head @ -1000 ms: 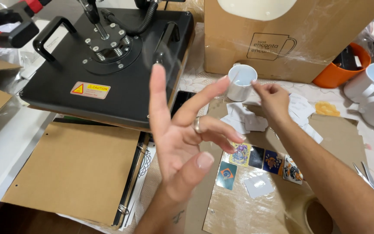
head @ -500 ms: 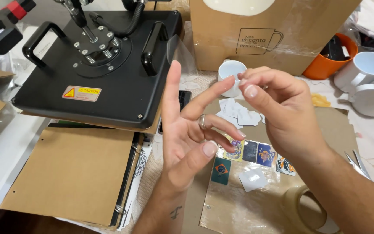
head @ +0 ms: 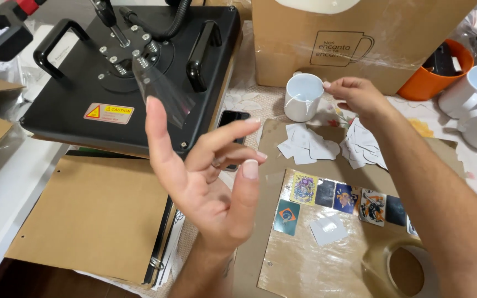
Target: The person cuts strips of clear adhesive tape using scissors and applies them over a row of small printed stickers arranged on a cardboard sheet. They smooth the tape down with their fingers to secure the stickers in place.
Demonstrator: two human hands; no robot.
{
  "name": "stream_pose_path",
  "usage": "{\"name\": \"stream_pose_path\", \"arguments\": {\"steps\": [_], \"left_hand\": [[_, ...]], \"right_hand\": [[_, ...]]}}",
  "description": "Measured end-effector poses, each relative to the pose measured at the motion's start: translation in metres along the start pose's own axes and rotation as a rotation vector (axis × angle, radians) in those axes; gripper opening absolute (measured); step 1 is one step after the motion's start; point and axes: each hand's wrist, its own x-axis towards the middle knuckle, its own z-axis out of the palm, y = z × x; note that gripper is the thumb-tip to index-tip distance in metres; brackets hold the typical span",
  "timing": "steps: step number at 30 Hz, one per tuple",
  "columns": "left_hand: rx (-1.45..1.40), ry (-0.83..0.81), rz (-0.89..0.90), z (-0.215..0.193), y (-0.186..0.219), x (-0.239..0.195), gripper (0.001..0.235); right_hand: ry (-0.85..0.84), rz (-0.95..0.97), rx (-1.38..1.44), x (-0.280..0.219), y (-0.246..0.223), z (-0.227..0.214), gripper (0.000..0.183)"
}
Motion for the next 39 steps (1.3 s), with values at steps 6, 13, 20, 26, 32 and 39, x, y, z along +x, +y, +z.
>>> {"name": "stream_pose_path", "arguments": {"steps": [6, 13, 20, 26, 32, 39], "left_hand": [[0.018, -0.014, 0.031, -0.004, -0.001, 0.000, 0.089], [0.003, -0.009, 0.019, -0.001, -0.001, 0.000, 0.088], [-0.236, -0.107, -0.145, -0.001, 0.004, 0.003, 0.083], [-0.570, -0.306, -0.441, -0.003, -0.012, 0.012, 0.067], [-0.520, -0.383, -0.445, 0.003, -0.007, 0.010, 0.066], [-0.418, -0.377, -0.330, 0.005, -0.008, 0.007, 0.072]], "right_hand": [[-0.013, 0.057, -0.018, 0.015, 0.011, 0.000, 0.025], [-0.034, 0.095, -0.078, 0.018, 0.005, 0.002, 0.023], [0.063, 0.166, -0.307, -0.013, -0.023, 0.002, 0.056], [0.143, -0.427, 0.072, -0.100, -0.071, 0.017, 0.027], [-0.274, -0.633, 0.357, -0.183, -0.106, 0.039, 0.048], [-0.156, -0.597, 0.337, -0.187, -0.110, 0.034, 0.007]]}}
